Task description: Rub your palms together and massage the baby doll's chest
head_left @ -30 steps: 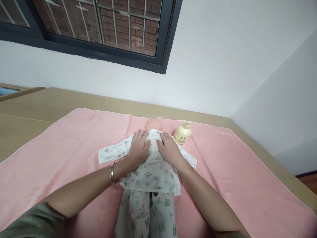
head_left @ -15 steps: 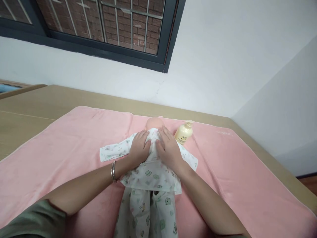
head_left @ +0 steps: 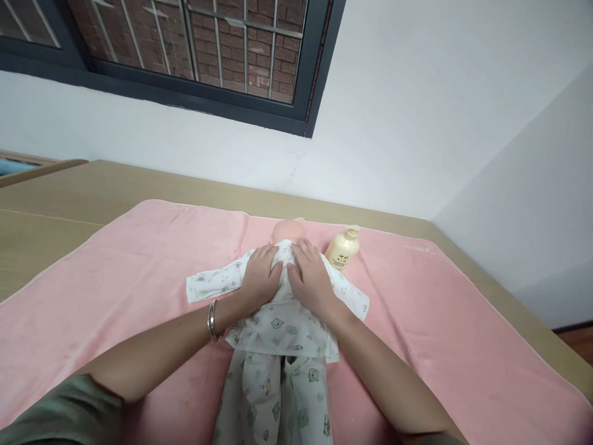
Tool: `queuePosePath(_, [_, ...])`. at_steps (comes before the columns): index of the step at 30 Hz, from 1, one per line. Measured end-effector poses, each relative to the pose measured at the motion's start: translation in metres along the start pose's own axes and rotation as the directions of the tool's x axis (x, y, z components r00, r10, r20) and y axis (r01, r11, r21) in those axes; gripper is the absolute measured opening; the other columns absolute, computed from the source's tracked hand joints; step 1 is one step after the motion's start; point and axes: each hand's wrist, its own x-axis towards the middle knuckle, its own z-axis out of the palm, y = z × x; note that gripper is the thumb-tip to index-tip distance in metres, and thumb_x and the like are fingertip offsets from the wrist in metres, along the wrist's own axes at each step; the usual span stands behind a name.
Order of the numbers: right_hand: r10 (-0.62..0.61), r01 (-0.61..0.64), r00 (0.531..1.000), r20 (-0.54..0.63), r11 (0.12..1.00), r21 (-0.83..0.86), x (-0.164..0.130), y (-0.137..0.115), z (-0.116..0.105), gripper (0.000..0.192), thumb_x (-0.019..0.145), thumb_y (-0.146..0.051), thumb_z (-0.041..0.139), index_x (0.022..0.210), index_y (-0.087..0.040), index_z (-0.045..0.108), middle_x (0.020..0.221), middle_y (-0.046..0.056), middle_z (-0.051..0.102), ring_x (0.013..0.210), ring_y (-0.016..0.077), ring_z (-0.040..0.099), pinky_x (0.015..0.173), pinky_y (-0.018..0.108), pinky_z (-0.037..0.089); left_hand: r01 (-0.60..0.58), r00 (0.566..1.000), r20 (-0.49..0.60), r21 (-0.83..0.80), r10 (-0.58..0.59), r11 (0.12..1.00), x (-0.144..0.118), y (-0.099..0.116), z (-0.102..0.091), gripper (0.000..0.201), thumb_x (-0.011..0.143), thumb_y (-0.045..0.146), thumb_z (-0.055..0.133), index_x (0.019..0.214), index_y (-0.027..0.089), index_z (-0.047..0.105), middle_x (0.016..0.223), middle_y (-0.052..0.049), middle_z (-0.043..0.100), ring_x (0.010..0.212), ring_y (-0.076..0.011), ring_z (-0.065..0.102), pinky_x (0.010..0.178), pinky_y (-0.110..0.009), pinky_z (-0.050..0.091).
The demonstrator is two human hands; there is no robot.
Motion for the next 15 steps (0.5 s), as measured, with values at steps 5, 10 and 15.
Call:
queuePosePath(5, [-0.029, 0.029, 0.996, 0.086, 1.0, 0.007, 0.003, 0.0, -0.008, 0.045, 0.099, -0.028, 0.044, 0.137, -0.011, 0.061, 0.151, 0.019, 0.053, 0.146, 0.0323, 0.043, 0.121, 0.056, 0.031, 0.041, 0.997, 0.059, 0.01, -0.042, 0.999, 0.001, 0.006, -0.005, 0.044, 0.093, 0.032, 0.043, 0.13, 0.015, 0.059, 0.133, -0.014, 0.064, 0.127, -0.0297, 0.056, 0.116, -0.05, 0.039])
queuePosePath(10, [0.005, 0.01, 0.988, -0.152, 0.995, 0.097, 0.004, 0.002, -0.064, 0.045, 0.097, -0.029, 0.046, 0.137, -0.019, 0.063, 0.151, 0.011, 0.054, 0.144, 0.0285, 0.046, 0.121, 0.052, 0.036, 0.095, 0.971, 0.22, 0.006, -0.094, 0.995, 0.012, 0.022, -0.024, 0.053, 0.091, 0.041, 0.049, 0.136, 0.015, 0.056, 0.147, -0.017, 0.055, 0.141, -0.0353, 0.044, 0.12, -0.055, 0.032])
queuePosePath(15, [0.204, -0.175, 0.928, -0.312, 0.978, 0.116, 0.013, 0.035, -0.103, 0.05, 0.095, -0.027, 0.043, 0.14, -0.013, 0.06, 0.152, 0.014, 0.052, 0.145, 0.0291, 0.045, 0.12, 0.052, 0.037, 0.344, 0.921, 0.329, -0.441, -0.207, 0.829, 0.045, 0.06, -0.04, 0.048, 0.091, 0.043, 0.052, 0.13, 0.017, 0.062, 0.15, -0.014, 0.055, 0.145, -0.0322, 0.042, 0.124, -0.048, 0.027])
